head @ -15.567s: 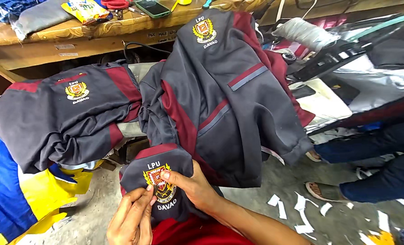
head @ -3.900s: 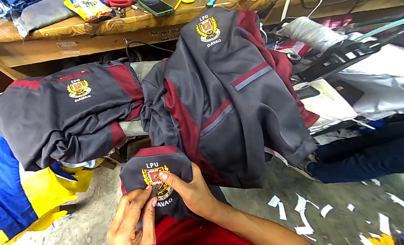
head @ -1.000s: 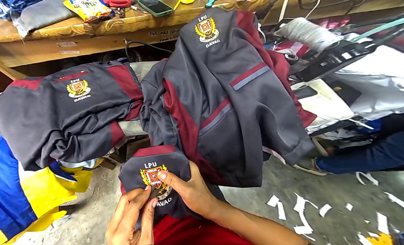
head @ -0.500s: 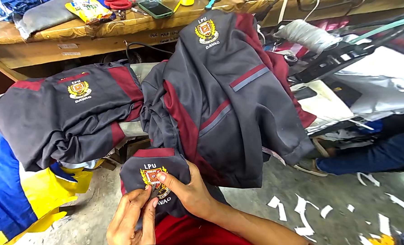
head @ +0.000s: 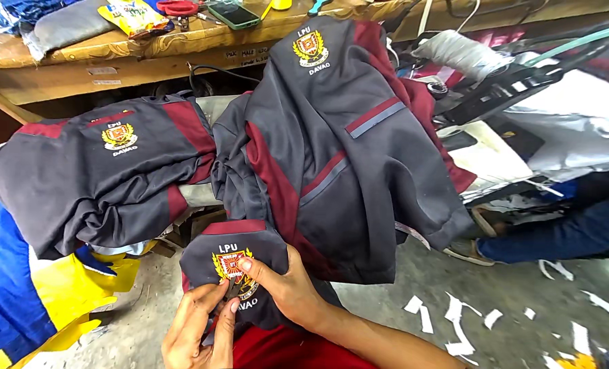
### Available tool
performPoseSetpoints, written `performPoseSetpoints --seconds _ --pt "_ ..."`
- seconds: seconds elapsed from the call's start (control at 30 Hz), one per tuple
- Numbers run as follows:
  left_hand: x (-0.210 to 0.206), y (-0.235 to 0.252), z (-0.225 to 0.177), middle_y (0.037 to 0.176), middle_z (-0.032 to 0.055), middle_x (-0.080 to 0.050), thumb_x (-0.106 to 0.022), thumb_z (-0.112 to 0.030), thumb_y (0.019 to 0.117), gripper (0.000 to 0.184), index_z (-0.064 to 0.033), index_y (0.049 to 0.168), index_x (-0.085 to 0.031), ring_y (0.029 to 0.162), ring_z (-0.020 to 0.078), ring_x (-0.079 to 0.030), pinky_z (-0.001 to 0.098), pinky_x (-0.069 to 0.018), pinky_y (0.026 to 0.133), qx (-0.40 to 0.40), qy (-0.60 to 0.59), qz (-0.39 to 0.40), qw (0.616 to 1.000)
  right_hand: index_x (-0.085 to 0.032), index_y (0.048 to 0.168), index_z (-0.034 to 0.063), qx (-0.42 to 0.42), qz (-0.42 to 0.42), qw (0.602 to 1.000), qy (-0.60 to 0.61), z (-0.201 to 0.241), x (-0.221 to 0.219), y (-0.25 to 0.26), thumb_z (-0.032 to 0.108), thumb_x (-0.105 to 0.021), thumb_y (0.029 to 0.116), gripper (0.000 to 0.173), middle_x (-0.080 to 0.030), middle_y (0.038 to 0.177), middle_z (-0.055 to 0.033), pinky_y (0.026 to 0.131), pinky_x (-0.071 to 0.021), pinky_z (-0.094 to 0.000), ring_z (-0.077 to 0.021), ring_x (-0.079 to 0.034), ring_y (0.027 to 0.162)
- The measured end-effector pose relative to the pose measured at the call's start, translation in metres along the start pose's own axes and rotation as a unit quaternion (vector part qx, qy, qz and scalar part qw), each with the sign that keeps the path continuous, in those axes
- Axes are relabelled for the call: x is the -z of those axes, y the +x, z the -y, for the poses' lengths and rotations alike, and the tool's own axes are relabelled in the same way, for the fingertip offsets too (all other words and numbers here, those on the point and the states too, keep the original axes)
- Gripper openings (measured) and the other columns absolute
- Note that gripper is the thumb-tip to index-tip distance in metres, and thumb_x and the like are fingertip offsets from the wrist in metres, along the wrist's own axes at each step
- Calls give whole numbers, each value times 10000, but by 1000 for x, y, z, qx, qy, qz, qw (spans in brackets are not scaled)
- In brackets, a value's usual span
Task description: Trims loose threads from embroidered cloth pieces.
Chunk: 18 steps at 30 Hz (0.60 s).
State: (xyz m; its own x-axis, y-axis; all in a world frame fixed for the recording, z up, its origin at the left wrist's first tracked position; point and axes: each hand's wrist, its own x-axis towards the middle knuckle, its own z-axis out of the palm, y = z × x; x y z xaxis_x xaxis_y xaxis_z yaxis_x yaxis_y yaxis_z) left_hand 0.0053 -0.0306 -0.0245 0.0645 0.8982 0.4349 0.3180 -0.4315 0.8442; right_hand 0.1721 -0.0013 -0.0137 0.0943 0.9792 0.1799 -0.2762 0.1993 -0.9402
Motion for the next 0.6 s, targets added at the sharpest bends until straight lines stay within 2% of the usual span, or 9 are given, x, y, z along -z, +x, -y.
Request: performPoseSetpoints --seconds 0.23,0.6 --pt "1 0 -4 1031 80 -696 -756 -99 905 212 25 1078 -759 950 61 -684 176 -593 836 -2 30 5 1000 -643 1141 -36 8 3 1000 -8 -1 0 -1 -8 -665 933 212 -736 1017 -38 901 -599 -253 -67 -713 954" --pt "3 0 -7 1024 96 -697 -752 -86 902 208 40 1068 -756 938 59 -685 166 -593 814 2 44 9 999 -635 1161 -51 13 5 1000 -18 -2 -1 -1 -4 -669 932 236 -736 1029 -48 908 -599 -256 -70 -713 964"
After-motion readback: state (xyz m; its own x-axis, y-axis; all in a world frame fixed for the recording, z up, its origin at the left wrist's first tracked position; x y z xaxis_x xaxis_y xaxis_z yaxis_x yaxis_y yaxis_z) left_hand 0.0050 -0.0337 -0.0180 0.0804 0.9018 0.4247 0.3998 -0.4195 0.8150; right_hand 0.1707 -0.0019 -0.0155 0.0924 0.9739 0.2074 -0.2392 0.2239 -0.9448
